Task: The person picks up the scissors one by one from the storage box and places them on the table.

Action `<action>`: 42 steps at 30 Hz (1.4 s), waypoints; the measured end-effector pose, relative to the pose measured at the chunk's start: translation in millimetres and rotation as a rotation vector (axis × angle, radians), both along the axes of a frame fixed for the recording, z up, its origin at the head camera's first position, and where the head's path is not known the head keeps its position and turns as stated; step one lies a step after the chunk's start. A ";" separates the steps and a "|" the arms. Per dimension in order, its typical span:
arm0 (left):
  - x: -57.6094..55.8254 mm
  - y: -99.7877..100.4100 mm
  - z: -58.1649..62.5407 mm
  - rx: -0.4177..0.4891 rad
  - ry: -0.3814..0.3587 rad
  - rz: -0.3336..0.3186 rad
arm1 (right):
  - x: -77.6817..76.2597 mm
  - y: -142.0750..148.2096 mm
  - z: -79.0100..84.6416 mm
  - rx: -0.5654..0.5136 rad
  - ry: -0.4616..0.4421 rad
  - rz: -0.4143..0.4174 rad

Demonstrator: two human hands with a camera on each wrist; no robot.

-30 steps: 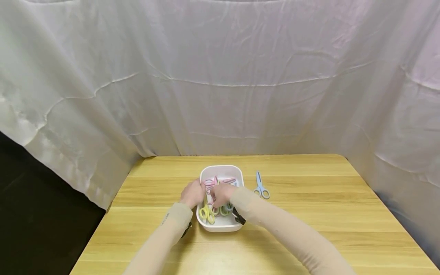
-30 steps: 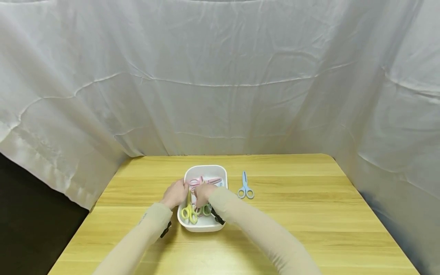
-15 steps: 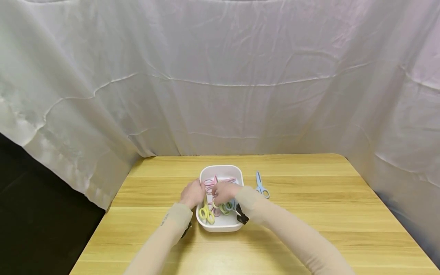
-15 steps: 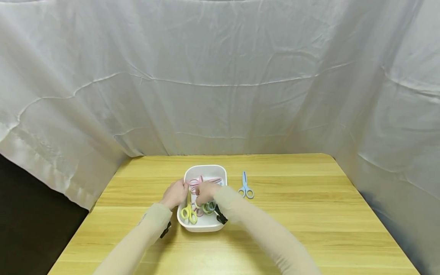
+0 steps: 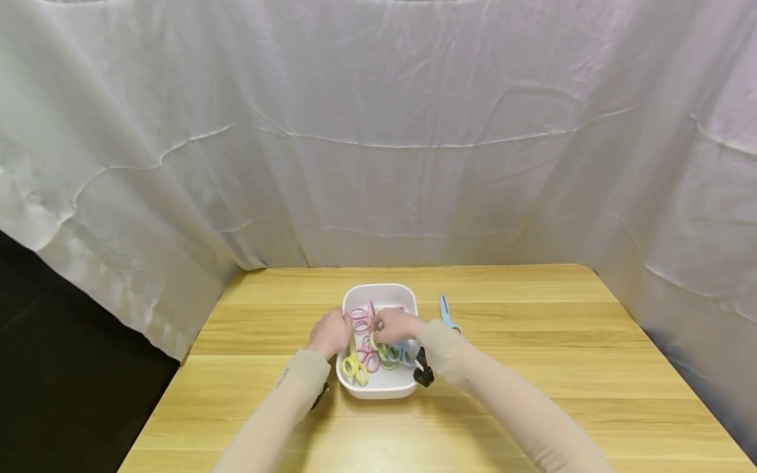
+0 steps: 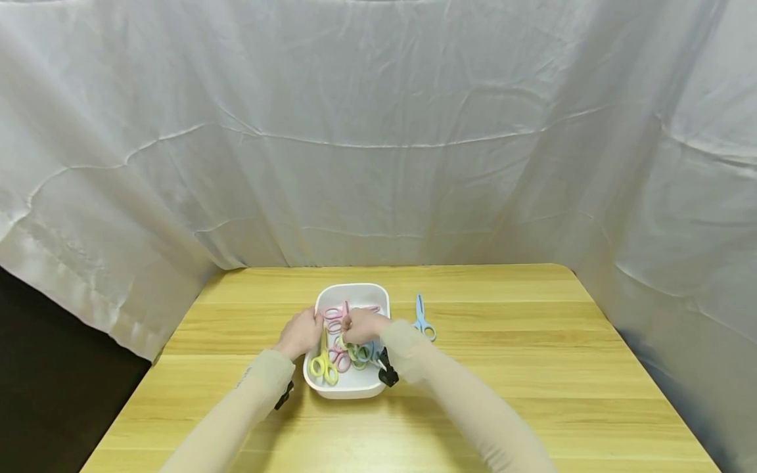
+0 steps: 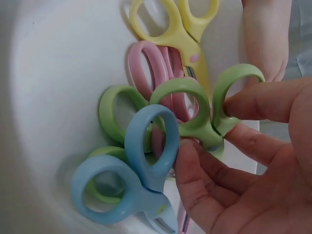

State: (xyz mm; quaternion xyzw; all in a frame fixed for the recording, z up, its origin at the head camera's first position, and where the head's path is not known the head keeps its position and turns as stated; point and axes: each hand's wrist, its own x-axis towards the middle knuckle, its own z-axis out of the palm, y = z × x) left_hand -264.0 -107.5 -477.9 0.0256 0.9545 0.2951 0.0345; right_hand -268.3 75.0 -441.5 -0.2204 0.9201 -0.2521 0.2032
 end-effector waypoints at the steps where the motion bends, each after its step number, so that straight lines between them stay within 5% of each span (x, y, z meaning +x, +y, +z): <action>1: 0.3 0.0 -0.1 -0.001 0.000 0.001 | 0.3 0.8 -0.4 -0.012 -0.005 -0.006; 8: 3.2 0.9 1.2 0.001 0.014 0.005 | 1.5 6.3 -5.5 -0.190 -0.179 -0.112; 14: 4.1 0.9 3.2 0.001 0.018 0.008 | -1.7 10.6 -6.8 -0.314 -0.282 -0.121; 42: 1.6 0.7 -0.2 -0.007 0.009 0.003 | -12.5 33.3 -21.1 -0.668 -0.435 0.005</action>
